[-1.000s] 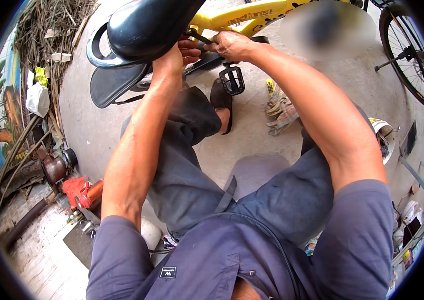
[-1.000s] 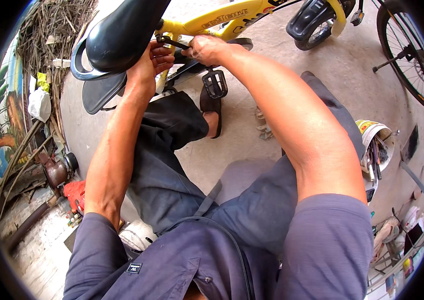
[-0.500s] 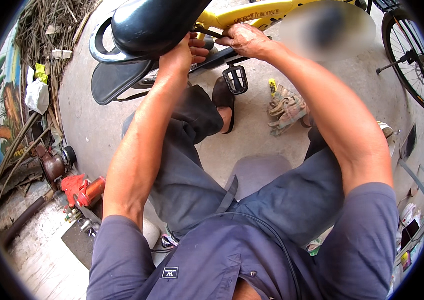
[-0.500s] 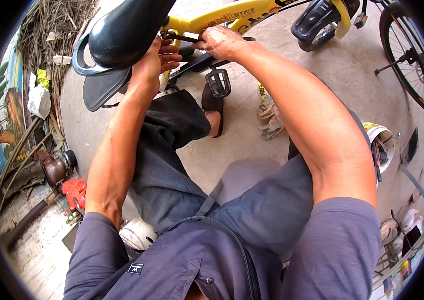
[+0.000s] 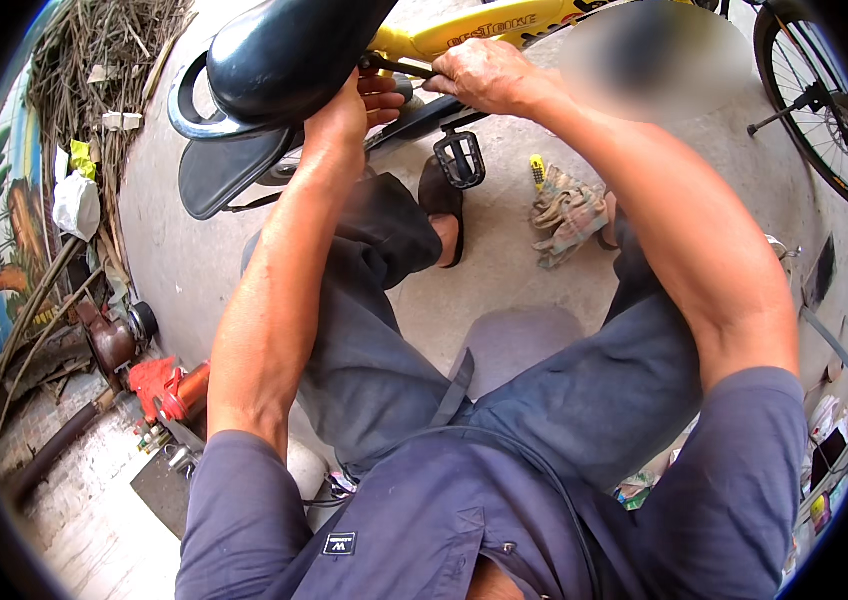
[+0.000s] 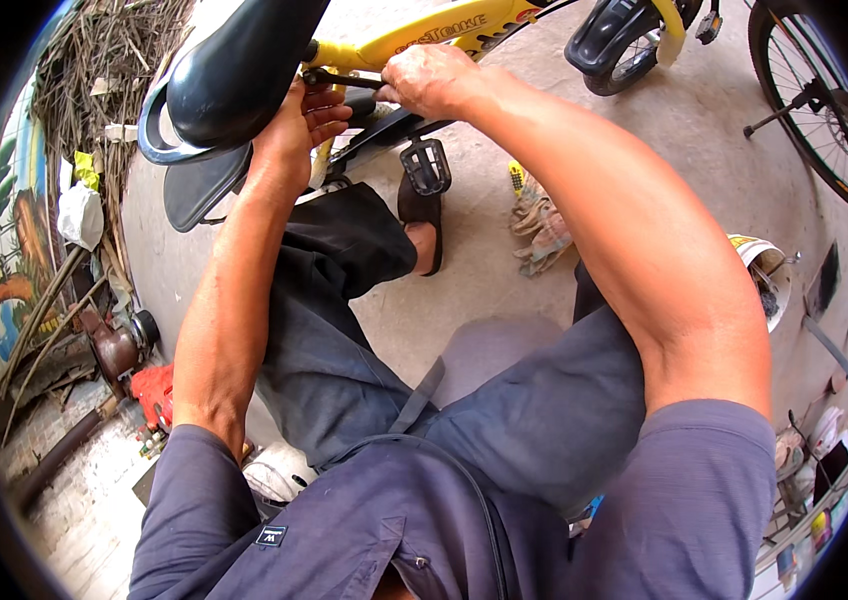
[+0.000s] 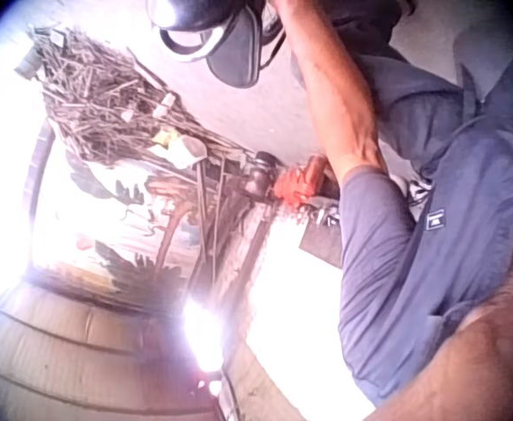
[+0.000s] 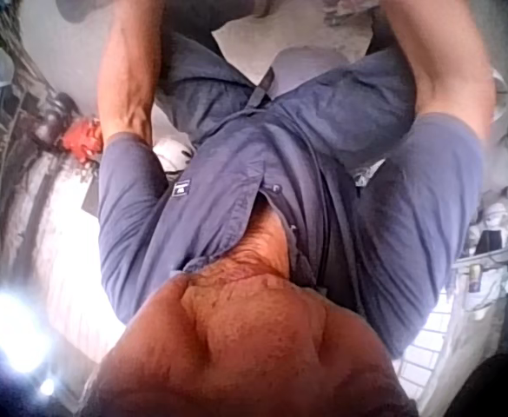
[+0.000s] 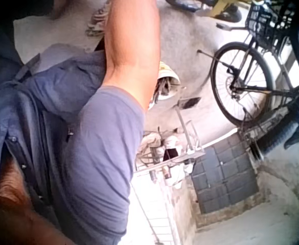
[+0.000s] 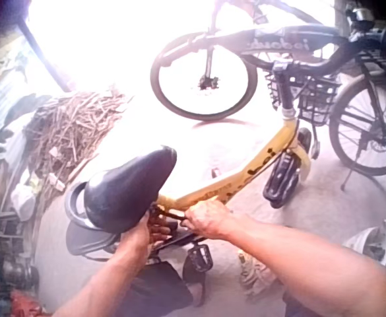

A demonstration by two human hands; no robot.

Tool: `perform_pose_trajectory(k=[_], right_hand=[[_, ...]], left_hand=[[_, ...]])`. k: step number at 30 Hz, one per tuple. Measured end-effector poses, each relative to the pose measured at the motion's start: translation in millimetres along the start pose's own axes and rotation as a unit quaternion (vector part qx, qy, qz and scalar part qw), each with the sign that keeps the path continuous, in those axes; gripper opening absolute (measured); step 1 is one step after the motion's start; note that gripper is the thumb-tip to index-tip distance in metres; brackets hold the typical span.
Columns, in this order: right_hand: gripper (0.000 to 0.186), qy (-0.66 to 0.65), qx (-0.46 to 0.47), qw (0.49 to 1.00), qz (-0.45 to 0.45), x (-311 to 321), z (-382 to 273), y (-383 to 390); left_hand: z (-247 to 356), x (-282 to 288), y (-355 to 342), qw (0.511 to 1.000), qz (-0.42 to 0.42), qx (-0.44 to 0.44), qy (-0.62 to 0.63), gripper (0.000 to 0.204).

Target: The person sits on the floor and uses a screwdriver to tighten a bolt on the frame of a yellow bicycle near the seat post. The person holds the bicycle frame steady with one hand while turning the screwdriver with the other.

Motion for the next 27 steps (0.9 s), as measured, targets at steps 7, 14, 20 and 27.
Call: perform_pose_trajectory(k=[7,14,20,27], right_hand=[[0.033,0.009,0.012,0.998,0.057,-3,0,4],[0.033,0.010,0.007,0.996,0.093,-14,1,-5],[0.029,-0.018,-0.042,0.999,0.021,-10,1,-5],[0.030,-0.013,-0.046,0.999,0.007,-8,8,-3]], left_hand=[[1,-4,0,1.000,-0.015,-0.013,0.018,0.040],[5,-10,4,0.999,-0.025,-0.039,-0.002,0.038],[6,-8,2,0.999,-0.025,-0.034,-0.006,0.038],[7,-10,3,0.999,-0.020,-0.035,-0.002,0.038]])
Point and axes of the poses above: each hand's wrist, its own y-axis away from the middle knuckle, its own x-axis out of the back of the hand, z = x × y, the point moved 4 cm from there along -y, towards the middle knuckle
